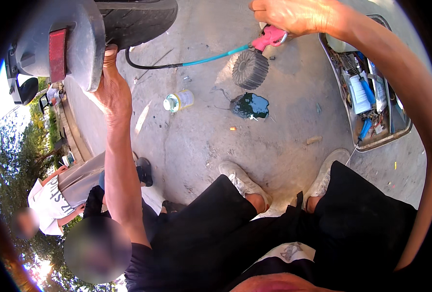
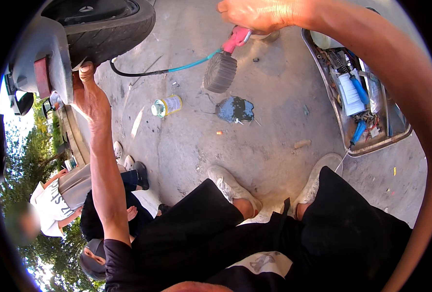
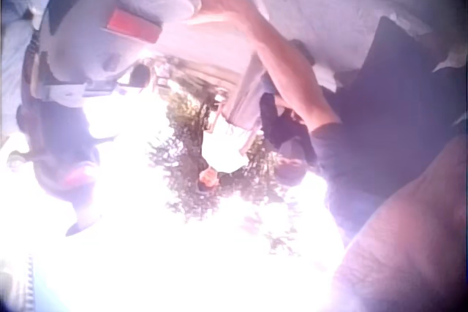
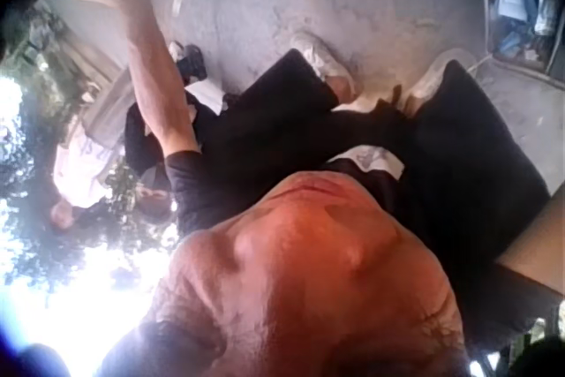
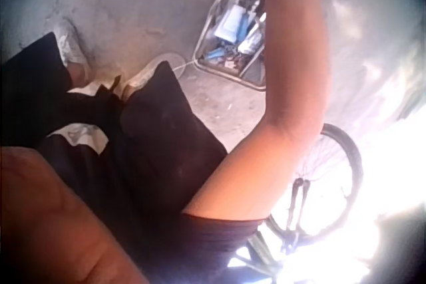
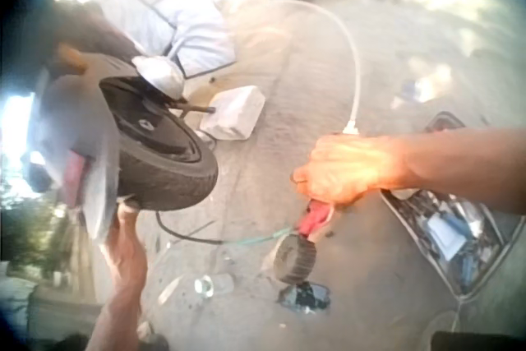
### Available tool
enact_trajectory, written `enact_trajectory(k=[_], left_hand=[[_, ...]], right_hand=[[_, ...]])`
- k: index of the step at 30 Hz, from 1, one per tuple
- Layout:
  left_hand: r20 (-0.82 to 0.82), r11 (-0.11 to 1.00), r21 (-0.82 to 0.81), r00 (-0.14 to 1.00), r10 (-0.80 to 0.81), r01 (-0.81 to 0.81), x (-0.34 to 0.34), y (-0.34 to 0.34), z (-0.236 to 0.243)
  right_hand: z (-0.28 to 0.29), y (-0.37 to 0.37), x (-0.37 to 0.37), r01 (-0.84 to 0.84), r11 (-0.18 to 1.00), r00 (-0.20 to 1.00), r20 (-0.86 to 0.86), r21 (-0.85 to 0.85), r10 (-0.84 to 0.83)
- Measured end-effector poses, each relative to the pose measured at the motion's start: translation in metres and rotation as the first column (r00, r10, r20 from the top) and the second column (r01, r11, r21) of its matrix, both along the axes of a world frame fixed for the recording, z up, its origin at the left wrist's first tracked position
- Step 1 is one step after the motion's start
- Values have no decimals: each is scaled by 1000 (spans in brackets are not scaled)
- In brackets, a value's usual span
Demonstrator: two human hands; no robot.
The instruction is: The person is repairing a scooter while sitting on the ground. They use a screwdriver to adjust parts of the scooter and handle various tools and containers from a nearby tray.
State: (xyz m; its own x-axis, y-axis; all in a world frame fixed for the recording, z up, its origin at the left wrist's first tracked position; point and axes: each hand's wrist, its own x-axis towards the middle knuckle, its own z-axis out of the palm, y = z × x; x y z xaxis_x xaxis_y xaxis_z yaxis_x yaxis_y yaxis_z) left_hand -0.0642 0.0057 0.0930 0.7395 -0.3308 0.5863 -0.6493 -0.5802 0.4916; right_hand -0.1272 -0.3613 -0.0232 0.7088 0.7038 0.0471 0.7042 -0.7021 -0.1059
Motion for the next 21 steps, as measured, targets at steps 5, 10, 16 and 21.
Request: enact_trajectory(k=[5, 10, 16, 21], left_hand=[[-75, 903, -428, 994, -75, 36, 5, -2, 15], [12, 945, -310, 994, -107, 105, 5, -2, 6], [-283, 995, 41, 956, -74, 89, 2, 0, -3], [-163, 994, -22, 981, -107, 105, 3, 0, 4]], right_hand=[[3, 3, -12, -93, 993, 988, 131, 67, 83], [5, -4, -25, -81, 997, 986, 150, 0, 80], [-1, -4, -29, -100, 995, 984, 152, 27, 94], [0, -7, -38, -112, 993, 968, 232, 43, 99]])
